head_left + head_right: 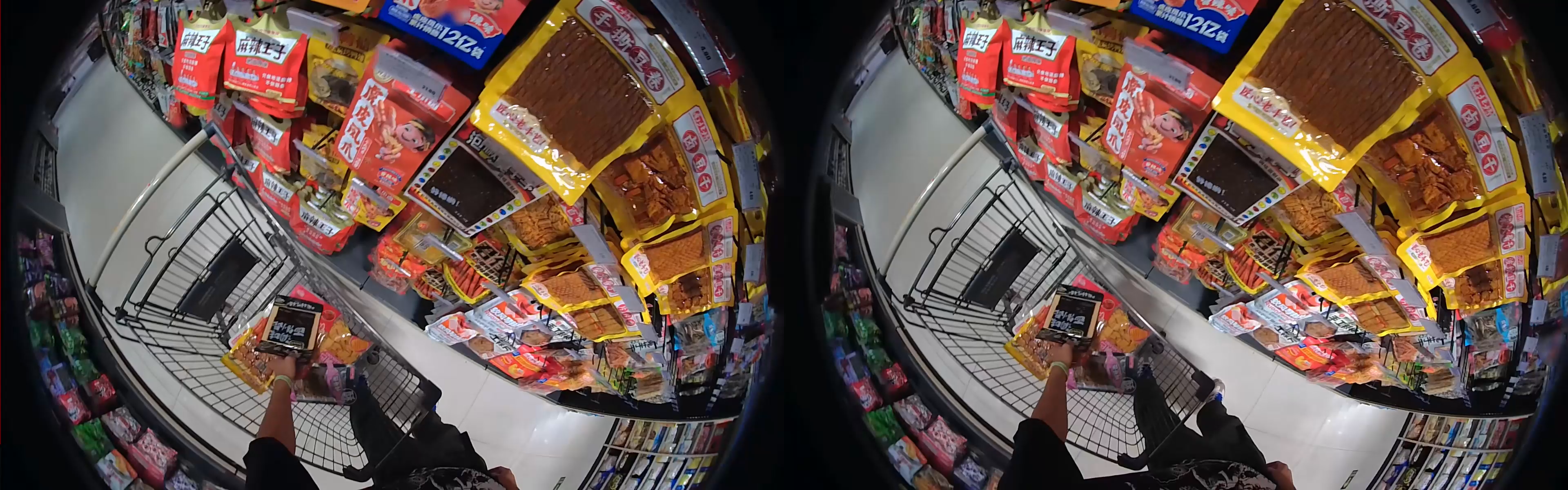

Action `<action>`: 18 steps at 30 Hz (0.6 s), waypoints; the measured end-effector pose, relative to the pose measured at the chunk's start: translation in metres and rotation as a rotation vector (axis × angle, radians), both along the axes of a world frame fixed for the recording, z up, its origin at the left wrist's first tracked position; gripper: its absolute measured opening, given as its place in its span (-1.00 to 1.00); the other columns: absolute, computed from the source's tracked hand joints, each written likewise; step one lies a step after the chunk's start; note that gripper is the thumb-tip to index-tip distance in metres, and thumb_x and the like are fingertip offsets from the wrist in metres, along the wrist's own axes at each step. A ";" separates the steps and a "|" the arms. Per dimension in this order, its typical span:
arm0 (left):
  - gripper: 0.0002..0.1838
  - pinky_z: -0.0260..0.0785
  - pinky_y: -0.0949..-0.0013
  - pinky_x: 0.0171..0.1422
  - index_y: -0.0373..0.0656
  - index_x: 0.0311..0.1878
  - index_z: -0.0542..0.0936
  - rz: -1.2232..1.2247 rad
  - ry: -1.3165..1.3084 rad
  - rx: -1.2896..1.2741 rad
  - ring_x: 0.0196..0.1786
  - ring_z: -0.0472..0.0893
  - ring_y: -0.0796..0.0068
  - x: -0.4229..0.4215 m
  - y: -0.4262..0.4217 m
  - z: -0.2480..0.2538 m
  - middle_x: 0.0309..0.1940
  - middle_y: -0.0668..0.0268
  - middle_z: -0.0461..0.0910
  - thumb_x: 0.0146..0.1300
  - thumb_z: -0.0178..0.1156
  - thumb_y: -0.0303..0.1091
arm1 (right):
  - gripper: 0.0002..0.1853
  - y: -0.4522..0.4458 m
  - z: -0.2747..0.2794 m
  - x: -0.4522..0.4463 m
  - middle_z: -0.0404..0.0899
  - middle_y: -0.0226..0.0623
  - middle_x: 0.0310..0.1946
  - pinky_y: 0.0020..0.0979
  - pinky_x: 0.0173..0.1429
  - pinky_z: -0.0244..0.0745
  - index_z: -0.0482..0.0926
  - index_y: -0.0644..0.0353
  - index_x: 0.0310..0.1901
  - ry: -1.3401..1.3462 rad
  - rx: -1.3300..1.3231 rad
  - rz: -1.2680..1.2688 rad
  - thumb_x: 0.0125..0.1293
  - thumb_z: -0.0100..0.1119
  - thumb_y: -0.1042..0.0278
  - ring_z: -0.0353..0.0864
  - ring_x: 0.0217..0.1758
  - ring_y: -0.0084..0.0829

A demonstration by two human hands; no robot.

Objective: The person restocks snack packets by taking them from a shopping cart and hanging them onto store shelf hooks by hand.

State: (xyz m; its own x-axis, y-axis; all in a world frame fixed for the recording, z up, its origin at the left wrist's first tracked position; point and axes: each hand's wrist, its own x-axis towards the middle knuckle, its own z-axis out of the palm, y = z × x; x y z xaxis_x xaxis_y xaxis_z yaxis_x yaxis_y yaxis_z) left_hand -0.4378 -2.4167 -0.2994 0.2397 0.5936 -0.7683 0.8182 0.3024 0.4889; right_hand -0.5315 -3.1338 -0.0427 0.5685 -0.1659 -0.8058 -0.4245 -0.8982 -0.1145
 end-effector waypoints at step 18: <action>-0.86 0.22 0.46 -0.27 -0.38 -0.51 0.38 -0.266 -0.722 0.165 -0.37 0.36 0.55 0.023 -0.101 0.247 -0.41 0.29 0.41 0.08 0.09 -0.53 | -0.64 0.065 -0.029 0.124 0.69 -0.15 -0.17 -0.28 0.02 0.56 0.68 0.17 -0.08 -0.007 0.174 0.161 0.16 0.18 0.15 0.67 -0.11 -0.27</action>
State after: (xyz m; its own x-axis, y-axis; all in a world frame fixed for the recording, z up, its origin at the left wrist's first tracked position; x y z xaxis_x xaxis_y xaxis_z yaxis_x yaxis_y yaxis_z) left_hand -0.4149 -2.5181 -0.0526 0.7959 0.5390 -0.2757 0.3160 0.0185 0.9486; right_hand -0.4078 -3.0690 -0.0721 0.5824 0.0677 -0.8101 -0.2764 -0.9207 -0.2756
